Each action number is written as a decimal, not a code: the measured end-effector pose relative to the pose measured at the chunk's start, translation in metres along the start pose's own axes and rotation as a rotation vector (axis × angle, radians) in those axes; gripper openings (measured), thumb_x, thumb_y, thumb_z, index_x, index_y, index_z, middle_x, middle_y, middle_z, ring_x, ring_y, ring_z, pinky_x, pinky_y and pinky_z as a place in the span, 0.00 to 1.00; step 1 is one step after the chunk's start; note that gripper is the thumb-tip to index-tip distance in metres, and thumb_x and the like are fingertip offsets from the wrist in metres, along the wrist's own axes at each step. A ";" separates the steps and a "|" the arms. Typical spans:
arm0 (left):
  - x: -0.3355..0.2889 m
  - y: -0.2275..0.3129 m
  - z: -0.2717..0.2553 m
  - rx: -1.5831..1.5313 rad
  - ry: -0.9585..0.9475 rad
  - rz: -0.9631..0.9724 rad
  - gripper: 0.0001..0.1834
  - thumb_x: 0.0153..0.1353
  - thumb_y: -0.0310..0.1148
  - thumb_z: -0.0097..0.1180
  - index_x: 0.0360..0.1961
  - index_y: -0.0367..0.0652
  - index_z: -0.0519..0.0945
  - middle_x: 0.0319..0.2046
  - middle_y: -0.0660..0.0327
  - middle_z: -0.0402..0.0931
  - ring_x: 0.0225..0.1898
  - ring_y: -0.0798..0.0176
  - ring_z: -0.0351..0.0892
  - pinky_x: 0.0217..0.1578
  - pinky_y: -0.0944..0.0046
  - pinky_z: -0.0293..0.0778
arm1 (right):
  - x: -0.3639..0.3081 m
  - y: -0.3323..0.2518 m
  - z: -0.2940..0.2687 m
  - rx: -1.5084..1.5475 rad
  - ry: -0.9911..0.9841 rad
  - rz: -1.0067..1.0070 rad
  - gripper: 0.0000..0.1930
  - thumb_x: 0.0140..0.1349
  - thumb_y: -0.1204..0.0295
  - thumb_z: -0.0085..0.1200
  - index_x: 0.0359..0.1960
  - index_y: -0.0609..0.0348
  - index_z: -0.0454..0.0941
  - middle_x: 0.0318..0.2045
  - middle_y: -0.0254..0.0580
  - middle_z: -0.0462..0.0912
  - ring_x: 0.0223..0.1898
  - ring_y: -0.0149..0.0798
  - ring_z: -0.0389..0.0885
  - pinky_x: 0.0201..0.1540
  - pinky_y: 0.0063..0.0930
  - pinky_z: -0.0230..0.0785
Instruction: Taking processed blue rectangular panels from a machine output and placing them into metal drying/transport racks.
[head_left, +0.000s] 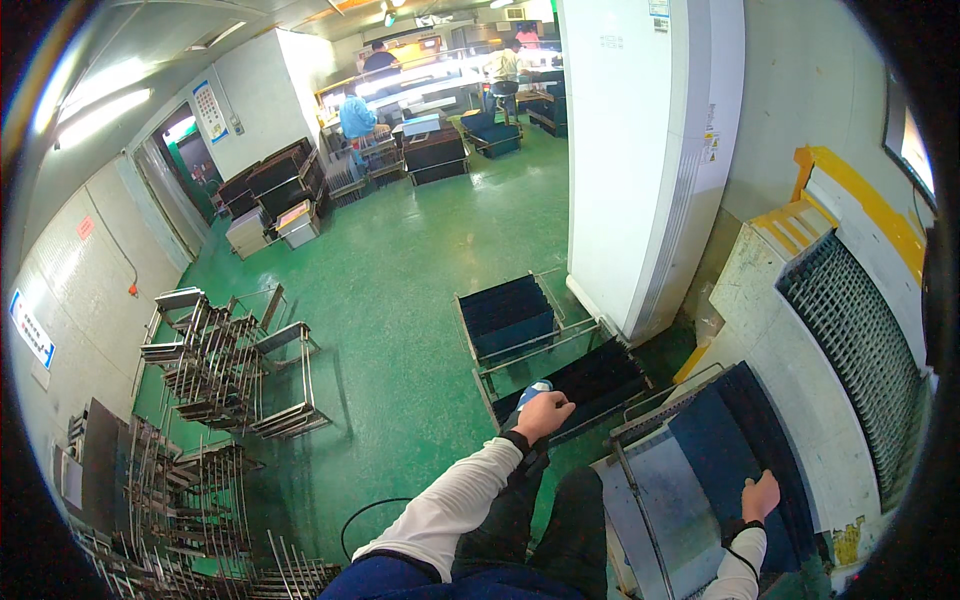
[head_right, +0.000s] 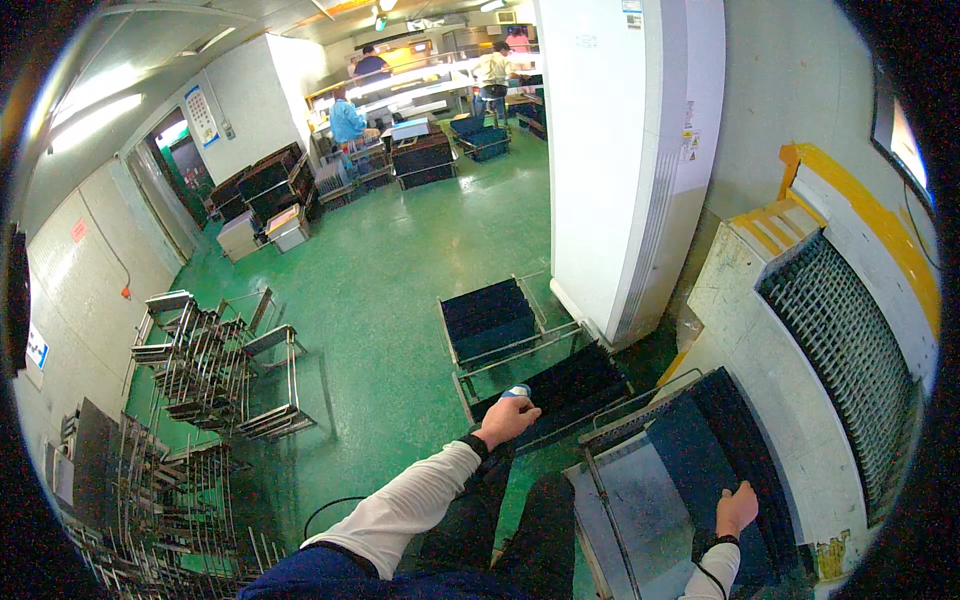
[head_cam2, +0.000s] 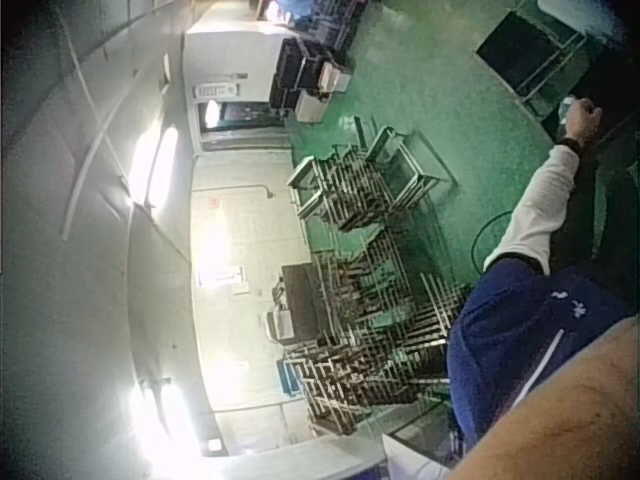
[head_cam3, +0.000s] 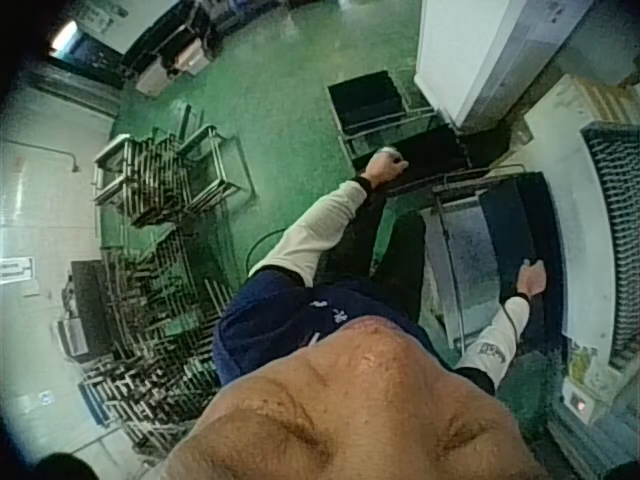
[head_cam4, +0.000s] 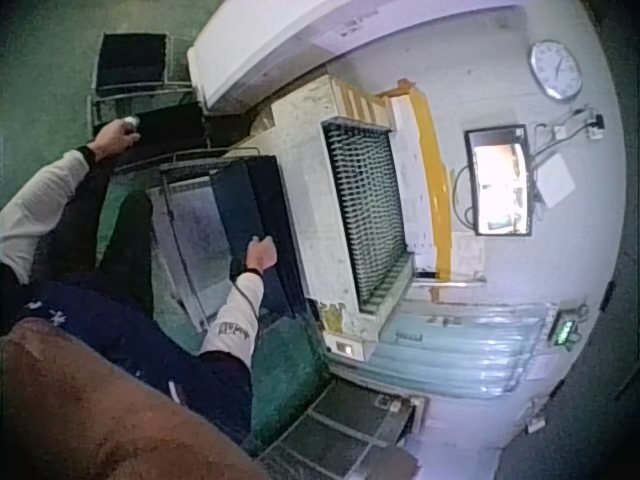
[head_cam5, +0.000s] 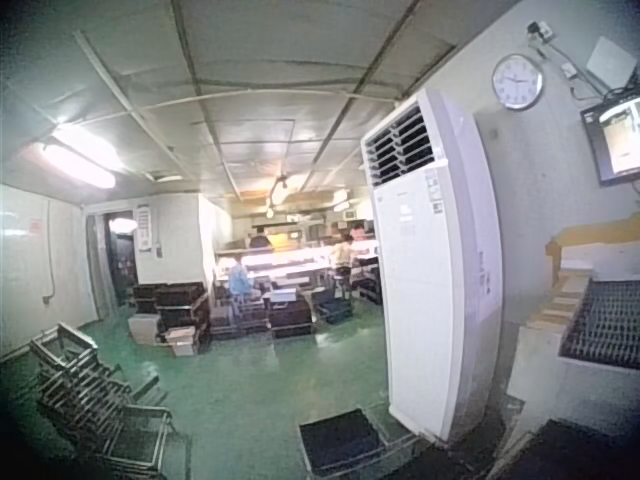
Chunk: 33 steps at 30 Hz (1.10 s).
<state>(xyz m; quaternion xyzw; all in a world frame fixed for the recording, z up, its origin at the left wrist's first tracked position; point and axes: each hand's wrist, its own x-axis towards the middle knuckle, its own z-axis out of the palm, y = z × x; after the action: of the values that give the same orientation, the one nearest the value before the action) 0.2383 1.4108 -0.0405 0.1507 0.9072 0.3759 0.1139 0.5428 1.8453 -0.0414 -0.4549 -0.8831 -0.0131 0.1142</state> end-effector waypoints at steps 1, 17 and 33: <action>0.000 -0.001 0.000 -0.002 0.004 -0.001 0.18 0.58 0.50 0.59 0.35 0.47 0.85 0.31 0.56 0.83 0.36 0.52 0.83 0.37 0.55 0.76 | 0.000 -0.001 0.000 0.000 -0.006 0.000 0.19 0.47 0.69 0.70 0.38 0.63 0.77 0.36 0.54 0.83 0.41 0.55 0.83 0.43 0.44 0.74; 0.018 -0.030 0.004 -0.054 -0.037 0.017 0.19 0.57 0.49 0.57 0.31 0.43 0.85 0.30 0.50 0.82 0.36 0.47 0.82 0.39 0.52 0.76 | 0.011 0.005 -0.046 0.105 0.007 -0.166 0.17 0.48 0.60 0.65 0.31 0.62 0.79 0.32 0.56 0.82 0.39 0.59 0.81 0.42 0.51 0.72; 0.013 -0.022 -0.025 0.006 -0.074 0.113 0.18 0.53 0.44 0.63 0.31 0.37 0.84 0.24 0.55 0.82 0.29 0.58 0.83 0.33 0.59 0.74 | 0.076 0.143 -0.263 0.956 0.423 0.064 0.11 0.60 0.68 0.62 0.43 0.55 0.80 0.36 0.38 0.80 0.36 0.35 0.77 0.39 0.31 0.70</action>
<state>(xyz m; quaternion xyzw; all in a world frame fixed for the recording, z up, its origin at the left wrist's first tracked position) 0.2139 1.3846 -0.0404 0.2157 0.8935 0.3733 0.1257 0.6655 1.9571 0.2190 -0.3659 -0.7338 0.3036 0.4852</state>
